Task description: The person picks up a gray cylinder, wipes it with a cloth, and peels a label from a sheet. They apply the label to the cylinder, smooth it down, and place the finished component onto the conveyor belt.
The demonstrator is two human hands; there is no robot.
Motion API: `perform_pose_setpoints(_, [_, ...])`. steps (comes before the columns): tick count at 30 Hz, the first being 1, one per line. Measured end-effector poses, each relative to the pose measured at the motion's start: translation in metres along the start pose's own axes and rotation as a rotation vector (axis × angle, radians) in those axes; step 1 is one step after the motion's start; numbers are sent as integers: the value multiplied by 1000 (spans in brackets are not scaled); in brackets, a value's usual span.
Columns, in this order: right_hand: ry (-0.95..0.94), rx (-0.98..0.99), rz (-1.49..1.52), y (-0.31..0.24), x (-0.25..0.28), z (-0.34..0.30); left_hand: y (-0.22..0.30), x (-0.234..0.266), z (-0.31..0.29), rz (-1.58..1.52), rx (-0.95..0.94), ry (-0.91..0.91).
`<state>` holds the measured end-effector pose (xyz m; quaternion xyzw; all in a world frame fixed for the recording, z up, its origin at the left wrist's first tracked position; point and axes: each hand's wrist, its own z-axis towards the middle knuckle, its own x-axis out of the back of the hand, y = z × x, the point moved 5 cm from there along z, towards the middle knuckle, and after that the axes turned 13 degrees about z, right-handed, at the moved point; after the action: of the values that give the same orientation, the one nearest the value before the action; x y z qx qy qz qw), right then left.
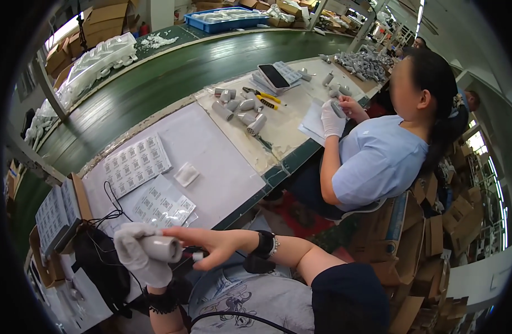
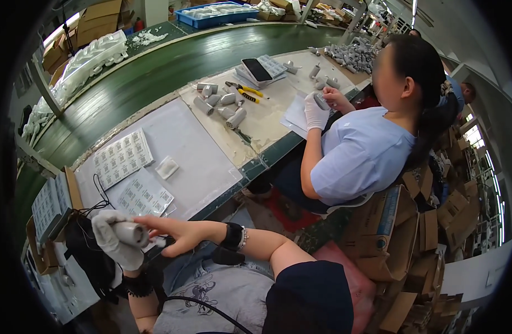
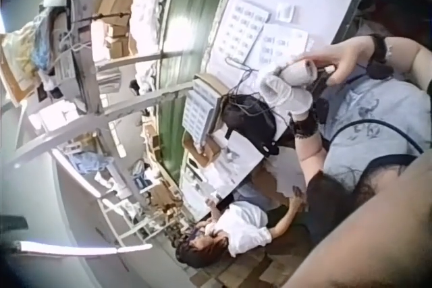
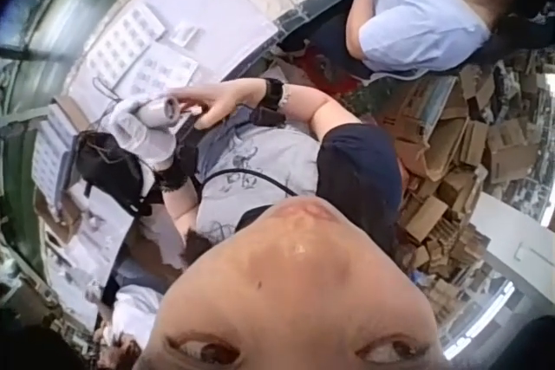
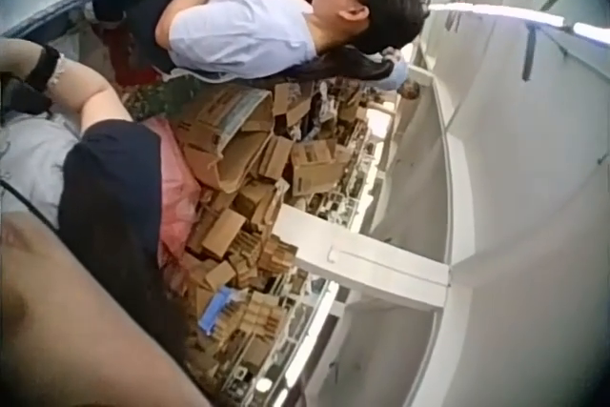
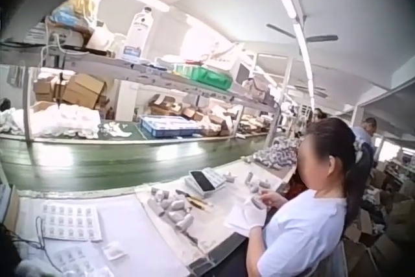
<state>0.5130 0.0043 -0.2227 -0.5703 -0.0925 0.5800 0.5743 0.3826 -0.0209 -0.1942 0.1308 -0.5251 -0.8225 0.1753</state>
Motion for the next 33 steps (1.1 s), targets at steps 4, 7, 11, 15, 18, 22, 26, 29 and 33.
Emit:
perform_pose_setpoints(4, [88, -136, -371, 14, 15, 1, 5, -21, -1, 432, -295, -141])
perform_pose_setpoints(7, [175, -241, -542, 38, 34, -5, 13, -32, 1, 736, -475, -281])
perform_pose_setpoints(11, [165, -111, -729, 38, 32, -2, 21, -40, -1, 1014, -532, -405])
perform_pose_setpoints(15, [133, -4, -883, 32, 13, 4, 23, -40, 2, 1096, -415, -498])
perform_pose_setpoints(18, [55, -59, -950, 30, 10, 6, 23, -38, 11, 1135, -353, -617])
perform_pose_setpoints(22, [-124, -151, -911, 27, 4, 1, 24, -39, 14, 910, -402, -905])
perform_pose_setpoints(26, [-176, -84, -798, 22, 2, -3, 18, -34, 7, 461, -265, -993])
perform_pose_setpoints(29, [-165, -106, -830, 24, 9, -5, 29, -34, 6, 623, -404, -913])
perform_pose_setpoints(33, [28, 72, -648, 4, 20, -1, 40, -43, -7, 812, -583, -526])
